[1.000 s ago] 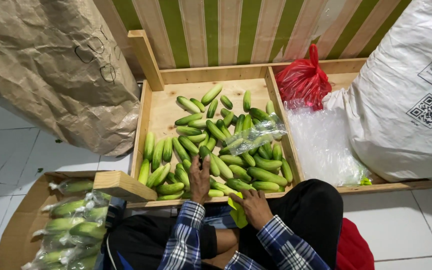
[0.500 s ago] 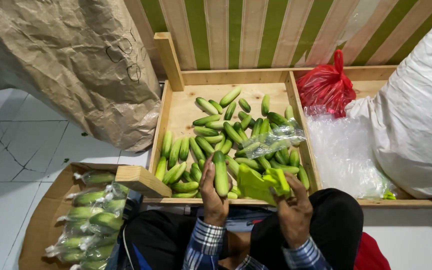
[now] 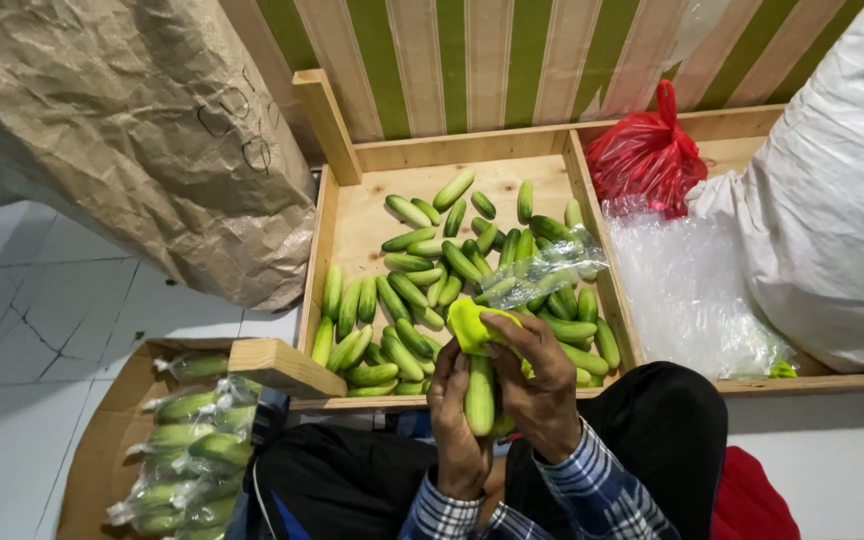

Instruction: Packing cucumbers from a wooden crate into small plastic bags

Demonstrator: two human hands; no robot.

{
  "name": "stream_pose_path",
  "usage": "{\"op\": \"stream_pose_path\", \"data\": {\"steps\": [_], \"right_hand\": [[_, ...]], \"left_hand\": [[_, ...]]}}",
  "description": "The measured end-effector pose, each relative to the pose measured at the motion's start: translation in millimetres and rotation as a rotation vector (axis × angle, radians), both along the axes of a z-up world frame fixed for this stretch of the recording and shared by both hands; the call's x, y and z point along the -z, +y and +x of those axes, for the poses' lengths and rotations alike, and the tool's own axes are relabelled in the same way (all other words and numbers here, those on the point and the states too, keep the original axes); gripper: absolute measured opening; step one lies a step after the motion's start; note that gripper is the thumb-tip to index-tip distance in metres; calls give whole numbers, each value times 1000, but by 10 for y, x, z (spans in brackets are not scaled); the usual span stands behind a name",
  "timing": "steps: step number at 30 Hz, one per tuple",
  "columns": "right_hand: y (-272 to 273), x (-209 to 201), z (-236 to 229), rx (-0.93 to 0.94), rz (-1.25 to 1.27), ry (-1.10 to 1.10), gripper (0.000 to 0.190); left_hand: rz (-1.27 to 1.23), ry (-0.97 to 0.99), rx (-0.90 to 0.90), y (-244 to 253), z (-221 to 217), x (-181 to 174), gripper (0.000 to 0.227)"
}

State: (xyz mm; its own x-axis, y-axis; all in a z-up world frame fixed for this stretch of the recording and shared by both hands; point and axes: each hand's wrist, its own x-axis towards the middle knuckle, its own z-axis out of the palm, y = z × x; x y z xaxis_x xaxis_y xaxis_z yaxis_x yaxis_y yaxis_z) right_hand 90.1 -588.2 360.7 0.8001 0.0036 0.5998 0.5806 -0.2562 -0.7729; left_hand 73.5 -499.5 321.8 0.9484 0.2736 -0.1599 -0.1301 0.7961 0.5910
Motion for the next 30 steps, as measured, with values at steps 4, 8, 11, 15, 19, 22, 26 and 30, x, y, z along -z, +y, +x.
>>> {"op": "stream_pose_path", "data": {"steps": [4, 8, 11, 15, 19, 22, 26, 30], "right_hand": [[31, 193, -219, 128, -179, -50, 34], [162, 160, -636, 35, -166, -187, 24], [119, 72, -533, 90, -182, -284, 22], [-56, 45, -93, 226, -196, -168, 33], [-82, -67, 4, 136, -163, -103, 37], [-32, 97, -285, 94, -237, -138, 36], [47, 29, -604, 45, -256, -203, 27], [-94, 118, -186, 192, -327, -208, 28]], "left_hand": [[50, 37, -50, 68, 109, -27, 40], [59, -115, 75, 360, 261, 324, 43], [192, -8, 83, 273, 121, -15, 36], [-65, 202, 5, 65, -19, -188, 49], [-35, 93, 2, 33, 39, -226, 40], [43, 66, -21, 142, 123, -267, 42], [-15, -79, 135, 306, 107, -254, 38], [76, 9, 80, 200, -1, -373, 35]]}}
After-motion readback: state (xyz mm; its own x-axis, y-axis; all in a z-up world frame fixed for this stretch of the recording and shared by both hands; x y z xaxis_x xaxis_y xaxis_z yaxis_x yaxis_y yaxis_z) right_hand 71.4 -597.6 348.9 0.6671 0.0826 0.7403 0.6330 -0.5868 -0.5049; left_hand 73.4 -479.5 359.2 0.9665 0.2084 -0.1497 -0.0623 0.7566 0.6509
